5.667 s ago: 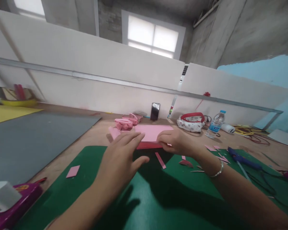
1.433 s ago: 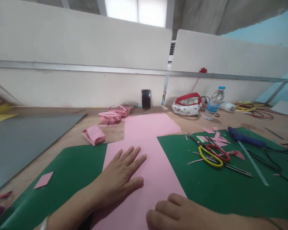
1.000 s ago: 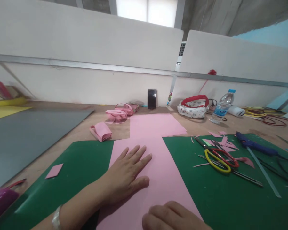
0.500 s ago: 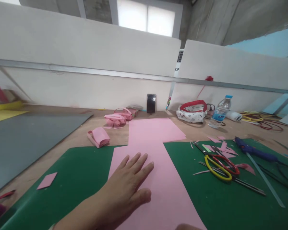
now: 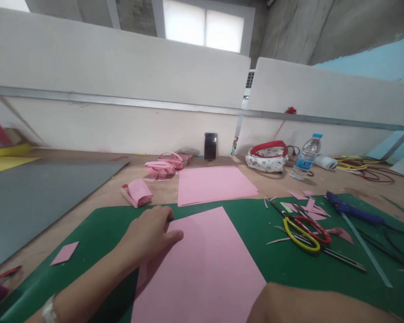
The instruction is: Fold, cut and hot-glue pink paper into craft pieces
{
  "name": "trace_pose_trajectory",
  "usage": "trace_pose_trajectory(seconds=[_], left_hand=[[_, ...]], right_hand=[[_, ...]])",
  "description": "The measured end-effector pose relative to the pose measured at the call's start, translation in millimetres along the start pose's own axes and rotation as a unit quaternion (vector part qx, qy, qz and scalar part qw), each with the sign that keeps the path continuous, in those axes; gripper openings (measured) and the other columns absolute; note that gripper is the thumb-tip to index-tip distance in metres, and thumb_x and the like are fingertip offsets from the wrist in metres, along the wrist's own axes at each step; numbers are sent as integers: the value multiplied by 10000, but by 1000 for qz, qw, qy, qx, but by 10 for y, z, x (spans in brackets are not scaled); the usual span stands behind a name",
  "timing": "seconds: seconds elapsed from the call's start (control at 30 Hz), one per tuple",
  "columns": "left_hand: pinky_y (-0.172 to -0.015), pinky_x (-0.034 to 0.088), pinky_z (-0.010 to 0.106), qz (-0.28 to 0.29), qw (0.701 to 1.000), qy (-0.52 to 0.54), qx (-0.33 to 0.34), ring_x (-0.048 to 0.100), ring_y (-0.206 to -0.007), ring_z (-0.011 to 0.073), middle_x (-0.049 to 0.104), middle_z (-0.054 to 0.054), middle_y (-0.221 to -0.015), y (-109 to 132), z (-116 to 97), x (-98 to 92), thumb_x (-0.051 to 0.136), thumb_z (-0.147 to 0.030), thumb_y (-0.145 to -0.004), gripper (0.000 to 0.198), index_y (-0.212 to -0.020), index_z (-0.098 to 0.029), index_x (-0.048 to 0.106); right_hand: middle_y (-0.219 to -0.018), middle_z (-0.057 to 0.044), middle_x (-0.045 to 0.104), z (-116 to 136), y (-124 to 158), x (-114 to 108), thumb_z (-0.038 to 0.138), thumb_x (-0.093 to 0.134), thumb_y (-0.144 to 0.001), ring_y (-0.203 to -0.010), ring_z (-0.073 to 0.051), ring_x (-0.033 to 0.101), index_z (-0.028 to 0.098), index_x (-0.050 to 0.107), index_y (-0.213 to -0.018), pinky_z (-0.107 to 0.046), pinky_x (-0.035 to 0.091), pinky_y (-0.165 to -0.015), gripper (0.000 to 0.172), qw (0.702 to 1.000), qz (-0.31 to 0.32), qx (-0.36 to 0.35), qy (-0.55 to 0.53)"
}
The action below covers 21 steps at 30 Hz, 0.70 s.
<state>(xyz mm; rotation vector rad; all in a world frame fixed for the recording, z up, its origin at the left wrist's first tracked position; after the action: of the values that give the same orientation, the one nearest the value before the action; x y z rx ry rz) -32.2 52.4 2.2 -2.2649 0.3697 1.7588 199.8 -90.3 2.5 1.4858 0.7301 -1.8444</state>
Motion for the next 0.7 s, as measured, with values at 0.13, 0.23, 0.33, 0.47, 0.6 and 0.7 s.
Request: trace_pose_trajectory(seconds=[0.13, 0.23, 0.33, 0.47, 0.6, 0.7], left_hand=[[-491, 264, 272, 29, 999, 37, -6, 506, -558, 172, 513, -25, -582, -11, 19, 2, 533, -390, -688, 227, -574, -231, 417], [-495, 227, 270, 19, 998, 61, -2, 424, -535, 148, 409, -45, -543, 23, -36, -4, 533, -305, -647, 238, -531, -234, 337], [-510, 268, 256, 16, 994, 103, 26, 414, -562, 139, 420, -59, -583, 123, -209, -64, 522, -231, -630, 129, -623, -232, 393], [-631, 384, 226, 78, 959, 237, 136, 525, -731, 139, 608, -55, -808, 332, -524, -200, 611, -224, -645, 245, -887, -235, 576], [-599, 390, 224, 171, 904, 365, 141, 535, -723, 150, 643, -21, -767, 447, -636, -273, 590, -274, -732, 117, -789, -195, 656], [-614, 406, 227, 179, 884, 420, 101, 556, -730, 157, 647, -8, -762, 414, -569, -305, 536, -320, -787, 185, -788, -188, 667]], right_hand=[[-543, 65, 525, 28, -36, -268, 199, 583, -821, -454, -73, 444, 199, 536, -612, -219, 250, -406, 214, 999, 3, -10, 44], [-662, 11, 601, 41, -45, -419, 138, 566, -792, -557, -115, 512, 194, 534, -662, -235, 321, -469, 145, 992, -69, 40, 99], [-1021, -101, 646, -1, -43, -488, 76, 460, -819, -891, -184, 601, 178, 547, -704, -280, 468, -711, 177, 976, -165, 67, 123], [-1418, -143, 400, -77, -62, -498, 52, 435, -806, -1319, -269, 344, 165, 541, -718, -440, 360, -1023, 178, 964, -235, 16, 125], [-988, -94, 650, -140, -97, -469, 39, 409, -812, -958, -185, 583, 158, 547, -754, -376, 442, -898, 191, 962, -261, 19, 73], [-717, -50, 615, -186, -117, -441, 69, 381, -845, -687, -154, 553, 157, 539, -700, -285, 438, -637, 232, 961, -261, 62, 62]])
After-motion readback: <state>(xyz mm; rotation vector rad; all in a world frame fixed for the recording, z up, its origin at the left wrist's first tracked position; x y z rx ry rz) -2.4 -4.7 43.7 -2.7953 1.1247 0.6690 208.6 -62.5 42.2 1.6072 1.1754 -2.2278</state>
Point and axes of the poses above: each hand's wrist, its own y-axis away from the middle knuckle, its own x-axis out of the palm, z = x × y, the point moved 2 cm from there along -y, towards the middle knuckle
